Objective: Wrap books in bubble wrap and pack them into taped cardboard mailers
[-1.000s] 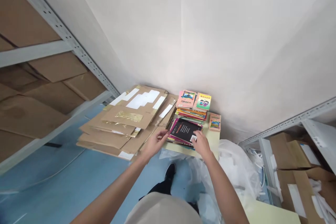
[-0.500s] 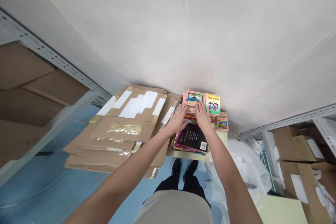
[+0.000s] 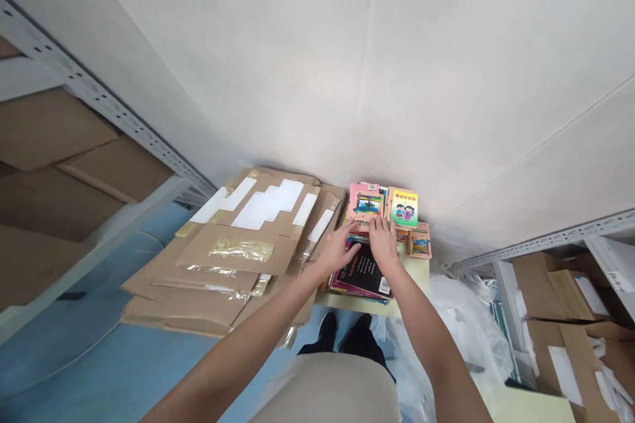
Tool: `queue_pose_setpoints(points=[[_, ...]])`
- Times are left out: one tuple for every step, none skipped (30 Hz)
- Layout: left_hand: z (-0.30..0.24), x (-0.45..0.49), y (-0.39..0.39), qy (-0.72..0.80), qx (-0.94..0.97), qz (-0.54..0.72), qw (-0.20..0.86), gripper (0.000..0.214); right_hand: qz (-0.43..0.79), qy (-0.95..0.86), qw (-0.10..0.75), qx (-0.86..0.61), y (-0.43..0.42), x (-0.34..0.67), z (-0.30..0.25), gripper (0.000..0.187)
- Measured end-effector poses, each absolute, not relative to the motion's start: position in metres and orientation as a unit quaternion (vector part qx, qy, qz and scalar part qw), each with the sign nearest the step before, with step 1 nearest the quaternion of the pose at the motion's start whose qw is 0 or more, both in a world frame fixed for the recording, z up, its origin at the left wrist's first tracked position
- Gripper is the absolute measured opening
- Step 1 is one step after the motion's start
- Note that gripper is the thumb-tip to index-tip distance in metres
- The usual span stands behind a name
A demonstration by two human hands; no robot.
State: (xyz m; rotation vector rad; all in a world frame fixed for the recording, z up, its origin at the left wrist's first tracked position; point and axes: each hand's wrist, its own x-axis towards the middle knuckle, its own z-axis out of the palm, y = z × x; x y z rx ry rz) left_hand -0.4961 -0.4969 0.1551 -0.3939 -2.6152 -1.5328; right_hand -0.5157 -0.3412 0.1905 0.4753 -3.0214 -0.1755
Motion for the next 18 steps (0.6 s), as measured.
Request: queue_pose_setpoints(points=[[0.154,-0.495,-0.496,-0.821,-0.11,-0.559,0.046,0.054,-0.055,-0.986,0.041,0.153,-0.341,-0.512,0.189,0.048],[0.153,-0.493,-0.495,-0.778,-0.084,-0.62,0.046,0.052,-0.05,-0.987,0.043,0.15,-0.34,-0.508,0.187,0.05],[0.152,-0.491,-0.493,-0.727,-0.055,-0.683,0.042,0.051,-0.038,-0.988,0.045,0.146,-0.338,-0.505,0.185,0.051],[0.152,-0.489,-0.492,-0.671,-0.025,-0.74,0.034,0.051,-0.018,-0.989,0.048,0.141,-0.336,-0.501,0.183,0.054],[0.153,-0.486,-0.492,-0.614,0.004,-0.789,0.024,0.051,0.013,-0.989,0.051,0.135,-0.333,-0.497,0.18,0.056],[0.154,-0.483,-0.492,-0.565,0.028,-0.825,0.014,0.052,0.055,-0.989,0.054,0.13,-0.33,-0.494,0.178,0.057],[0.155,-0.479,-0.493,-0.529,0.05,-0.847,0.005,0.052,0.108,-0.984,0.058,0.125,-0.326,-0.49,0.176,0.057],[0.157,-0.475,-0.495,-0.506,0.072,-0.86,-0.006,0.052,0.17,-0.976,0.065,0.123,-0.321,-0.486,0.175,0.054],[0.158,-0.471,-0.497,-0.491,0.095,-0.865,-0.022,0.052,0.235,-0.962,0.075,0.121,-0.317,-0.482,0.173,0.049],[0.159,-0.468,-0.5,-0.48,0.117,-0.868,-0.044,0.052,0.3,-0.942,0.086,0.12,-0.312,-0.477,0.173,0.043],[0.16,-0.465,-0.502,-0.467,0.139,-0.87,-0.069,0.051,0.362,-0.92,0.095,0.119,-0.307,-0.472,0.172,0.037],[0.161,-0.462,-0.504,-0.453,0.157,-0.872,-0.094,0.049,0.419,-0.895,0.101,0.117,-0.302,-0.465,0.173,0.032],[0.162,-0.46,-0.506,-0.438,0.17,-0.875,-0.12,0.047,0.467,-0.871,0.103,0.115,-0.298,-0.457,0.174,0.029],[0.162,-0.459,-0.508,-0.423,0.177,-0.876,-0.148,0.043,0.506,-0.849,0.101,0.114,-0.293,-0.447,0.176,0.028],[0.163,-0.458,-0.509,-0.412,0.18,-0.875,-0.182,0.04,0.534,-0.832,0.097,0.114,-0.288,-0.437,0.178,0.027],[0.164,-0.458,-0.511,-0.402,0.176,-0.87,-0.223,0.038,0.553,-0.82,0.091,0.113,-0.282,-0.424,0.181,0.026],[0.164,-0.457,-0.512,-0.395,0.168,-0.863,-0.267,0.039,0.564,-0.814,0.085,0.111,-0.276,-0.41,0.184,0.026],[0.165,-0.456,-0.513,-0.391,0.157,-0.851,-0.312,0.04,0.57,-0.811,0.079,0.108,-0.269,-0.396,0.187,0.025]])
